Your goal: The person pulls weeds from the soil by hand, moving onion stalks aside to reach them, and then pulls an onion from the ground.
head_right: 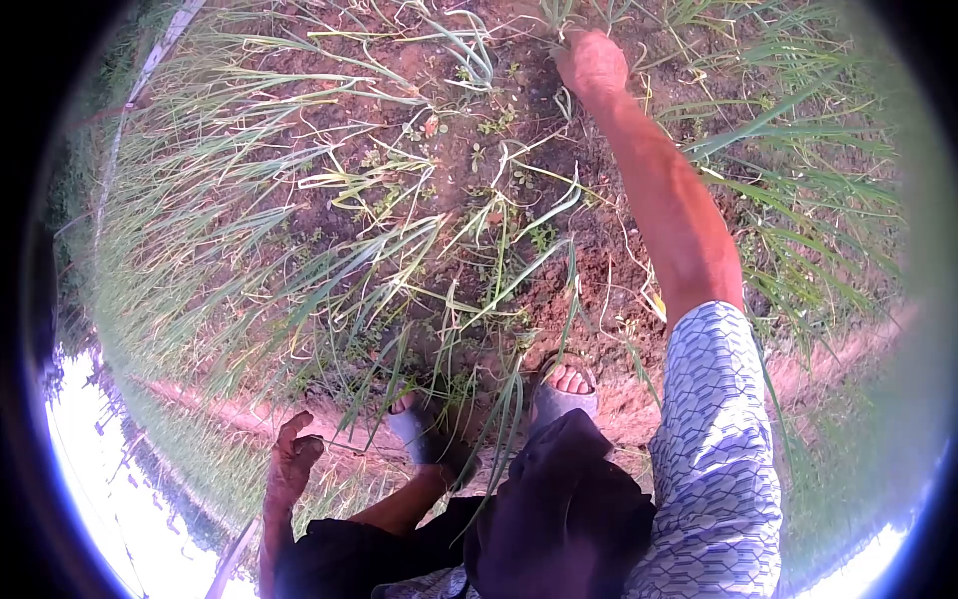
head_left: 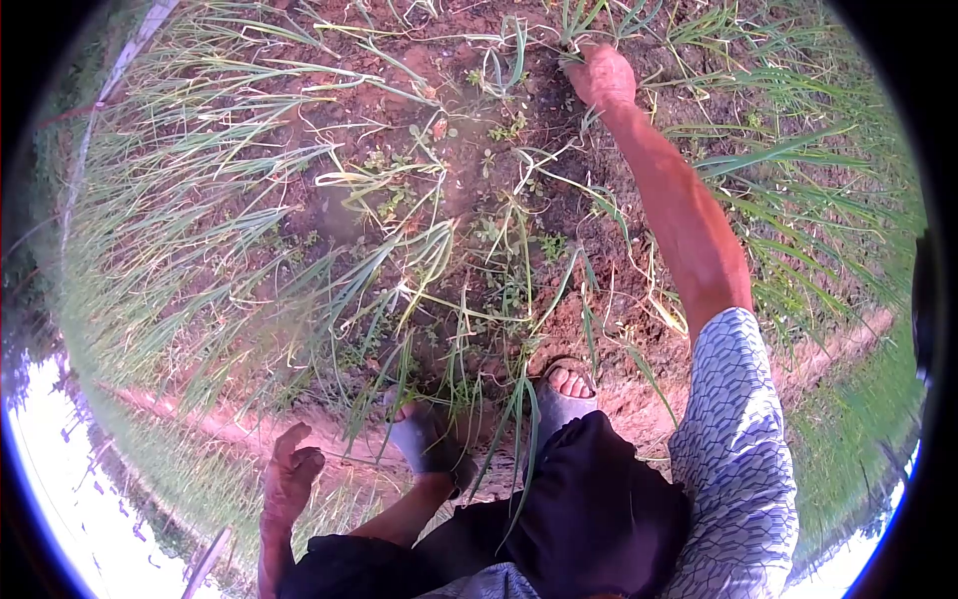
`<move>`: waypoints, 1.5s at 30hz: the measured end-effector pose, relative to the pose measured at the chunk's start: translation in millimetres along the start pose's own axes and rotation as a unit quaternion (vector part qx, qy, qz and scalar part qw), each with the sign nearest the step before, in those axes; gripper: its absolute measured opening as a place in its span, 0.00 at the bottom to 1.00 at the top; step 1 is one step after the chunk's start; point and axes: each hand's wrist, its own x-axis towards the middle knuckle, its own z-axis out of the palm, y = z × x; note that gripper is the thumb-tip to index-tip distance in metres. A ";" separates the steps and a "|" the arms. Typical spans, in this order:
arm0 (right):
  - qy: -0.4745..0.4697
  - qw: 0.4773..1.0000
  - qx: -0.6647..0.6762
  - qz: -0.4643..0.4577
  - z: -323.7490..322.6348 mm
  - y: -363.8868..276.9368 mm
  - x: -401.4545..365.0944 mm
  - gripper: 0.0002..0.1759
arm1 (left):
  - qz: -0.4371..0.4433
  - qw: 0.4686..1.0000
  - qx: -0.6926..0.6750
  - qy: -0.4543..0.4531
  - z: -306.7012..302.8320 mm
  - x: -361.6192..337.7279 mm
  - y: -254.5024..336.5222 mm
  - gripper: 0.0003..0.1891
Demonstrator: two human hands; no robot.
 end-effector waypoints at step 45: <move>-0.046 0.987 0.056 -0.145 42.3 -36.9 2.9 0.17 | -0.057 0.998 -0.027 -0.005 -8.2 -9.2 -29.1 0.27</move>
